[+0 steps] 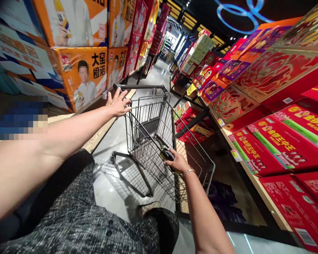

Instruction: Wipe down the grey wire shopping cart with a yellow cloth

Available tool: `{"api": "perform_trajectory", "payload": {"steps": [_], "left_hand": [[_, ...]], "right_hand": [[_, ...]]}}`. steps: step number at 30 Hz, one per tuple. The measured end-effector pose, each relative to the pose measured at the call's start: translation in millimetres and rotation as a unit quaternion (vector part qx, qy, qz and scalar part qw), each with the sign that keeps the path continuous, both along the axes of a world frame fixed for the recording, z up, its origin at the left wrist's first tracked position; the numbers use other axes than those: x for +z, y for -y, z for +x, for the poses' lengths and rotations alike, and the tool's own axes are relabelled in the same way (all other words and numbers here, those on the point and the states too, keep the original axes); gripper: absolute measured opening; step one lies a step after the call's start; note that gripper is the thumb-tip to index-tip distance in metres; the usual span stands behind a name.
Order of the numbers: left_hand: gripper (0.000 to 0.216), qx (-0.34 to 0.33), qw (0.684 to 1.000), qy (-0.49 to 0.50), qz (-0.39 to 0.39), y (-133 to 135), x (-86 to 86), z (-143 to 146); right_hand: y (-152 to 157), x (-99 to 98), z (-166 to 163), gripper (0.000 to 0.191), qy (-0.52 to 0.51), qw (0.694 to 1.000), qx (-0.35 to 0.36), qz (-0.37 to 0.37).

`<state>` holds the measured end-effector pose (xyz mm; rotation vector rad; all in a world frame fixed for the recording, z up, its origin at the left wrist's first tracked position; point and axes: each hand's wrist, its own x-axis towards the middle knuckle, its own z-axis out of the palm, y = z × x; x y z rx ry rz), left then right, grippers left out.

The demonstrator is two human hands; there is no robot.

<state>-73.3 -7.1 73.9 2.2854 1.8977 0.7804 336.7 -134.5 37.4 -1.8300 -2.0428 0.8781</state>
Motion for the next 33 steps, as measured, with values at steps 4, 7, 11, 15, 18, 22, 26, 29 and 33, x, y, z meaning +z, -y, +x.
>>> {"api": "perform_trajectory", "payload": {"steps": [4, 7, 11, 15, 18, 22, 26, 29, 33], "left_hand": [[0.053, 0.003, 1.000, 0.020, -0.015, 8.7, -5.1, 12.0], [0.057, -0.062, 0.997, -0.006, -0.038, 22.3, -14.9, 20.9], [0.055, -0.091, 0.994, 0.000, -0.062, 27.4, -27.9, 25.4], [0.049, -0.092, 0.993, 0.025, -0.063, 22.0, -39.6, 25.5], [0.043, -0.092, 0.994, 0.029, -0.052, 21.8, -49.5, 26.5], [0.036, -0.071, 0.997, 0.032, -0.021, 24.6, -58.1, 25.7], [0.030, -0.075, 0.997, 0.019, 0.002, 25.1, -61.8, 21.9], [0.029, -0.082, 0.996, 0.032, 0.032, 24.9, -66.2, 20.0], [0.033, -0.101, 0.991, 0.058, 0.069, 22.7, -74.3, 18.4]], "right_hand": [[-4.4, -3.0, -32.7, 0.052, -0.019, 0.999, 0.035, -0.024], [-10.8, -2.2, -61.6, 0.045, -0.046, 0.996, 0.076, -0.027], [-8.0, 2.4, -94.6, 0.034, -0.044, 0.989, 0.144, -0.006], [-6.8, 7.3, -111.4, 0.034, -0.063, 0.980, 0.188, -0.020], [-31.0, 2.6, -111.9, 0.040, -0.114, 0.954, 0.243, -0.131], [-102.3, -19.7, -126.2, 0.039, -0.109, 0.978, 0.146, -0.098], [-174.0, -35.8, -173.0, 0.048, -0.045, 0.988, -0.048, 0.142], [-200.1, -46.0, -208.1, 0.056, 0.018, 0.951, -0.096, 0.292], [-192.4, -91.5, -225.7, 0.055, 0.108, 0.951, -0.076, 0.278]]}}
